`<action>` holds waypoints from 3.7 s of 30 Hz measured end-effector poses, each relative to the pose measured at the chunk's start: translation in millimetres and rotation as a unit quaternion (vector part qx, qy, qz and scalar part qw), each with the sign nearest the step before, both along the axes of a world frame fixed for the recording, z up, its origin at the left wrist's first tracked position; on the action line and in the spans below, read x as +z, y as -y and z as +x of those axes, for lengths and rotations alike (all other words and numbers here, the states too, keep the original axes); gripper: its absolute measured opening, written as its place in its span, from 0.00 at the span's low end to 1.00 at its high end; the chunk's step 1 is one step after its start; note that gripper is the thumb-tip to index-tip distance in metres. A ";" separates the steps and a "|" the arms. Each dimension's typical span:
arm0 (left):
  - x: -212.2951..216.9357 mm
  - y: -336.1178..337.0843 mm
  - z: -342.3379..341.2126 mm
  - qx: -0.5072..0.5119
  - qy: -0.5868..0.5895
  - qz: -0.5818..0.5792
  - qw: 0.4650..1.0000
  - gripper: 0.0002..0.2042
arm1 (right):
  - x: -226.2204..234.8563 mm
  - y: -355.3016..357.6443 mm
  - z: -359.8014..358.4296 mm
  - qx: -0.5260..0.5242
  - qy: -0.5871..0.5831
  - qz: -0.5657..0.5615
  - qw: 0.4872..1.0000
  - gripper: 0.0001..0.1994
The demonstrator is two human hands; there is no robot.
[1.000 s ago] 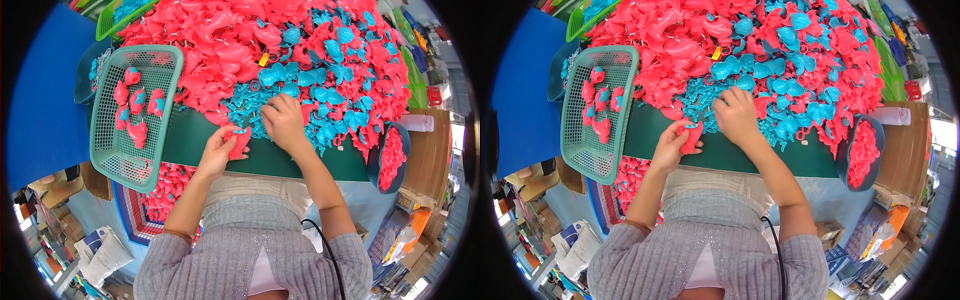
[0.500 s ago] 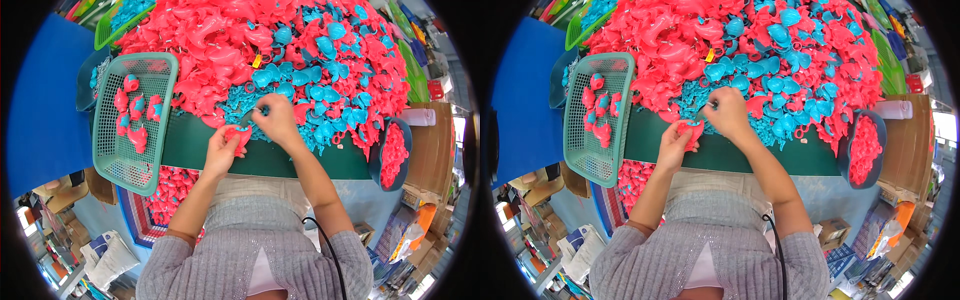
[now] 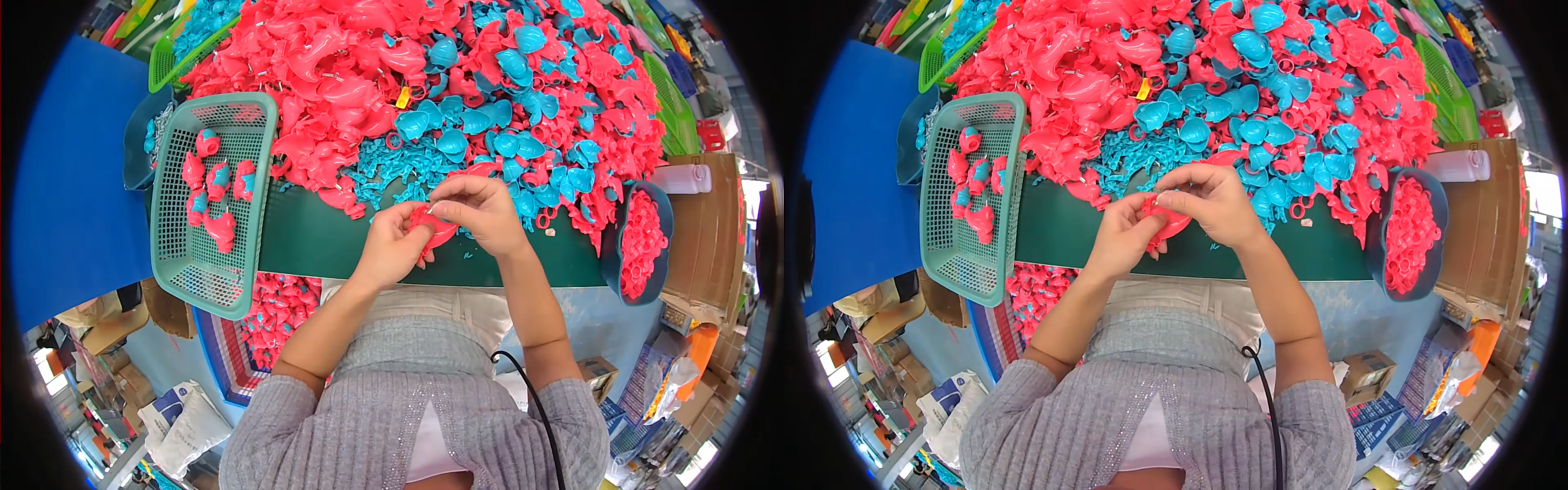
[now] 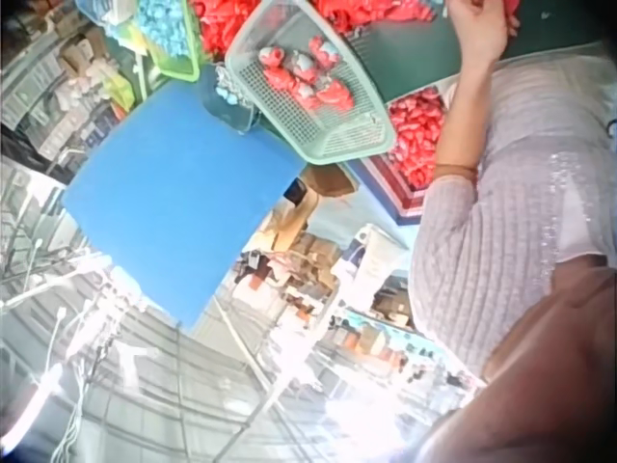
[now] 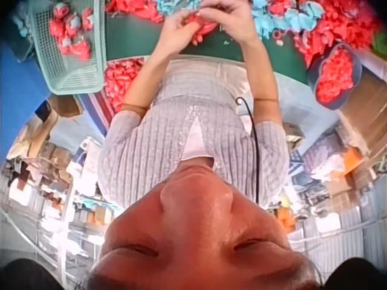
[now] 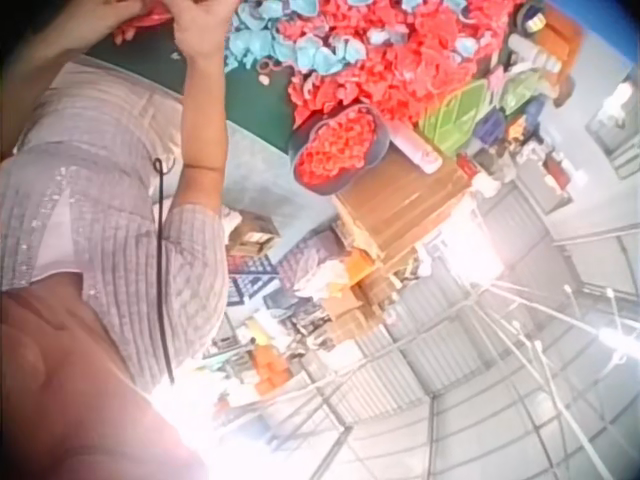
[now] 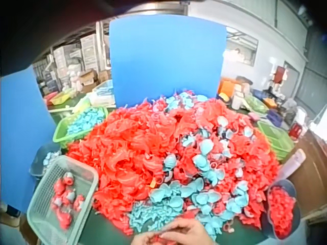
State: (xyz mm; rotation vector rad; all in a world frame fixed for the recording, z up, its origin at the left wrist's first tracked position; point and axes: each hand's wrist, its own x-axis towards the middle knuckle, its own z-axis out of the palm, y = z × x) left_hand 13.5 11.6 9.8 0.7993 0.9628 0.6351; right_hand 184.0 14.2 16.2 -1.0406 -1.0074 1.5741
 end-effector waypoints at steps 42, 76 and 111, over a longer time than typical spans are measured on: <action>-16.1 16.9 2.9 0.017 -0.054 0.106 0.993 0.12 | 6.8 -8.8 -3.0 0.040 0.213 -0.007 0.976 0.07; -11.6 -13.0 13.0 0.160 0.270 -0.167 0.935 0.22 | -4.7 22.4 -16.9 -0.087 0.203 0.124 0.968 0.03; 7.8 -4.4 20.0 0.155 0.255 -0.183 0.937 0.23 | 0.1 24.1 -16.4 -0.044 0.314 0.220 0.923 0.03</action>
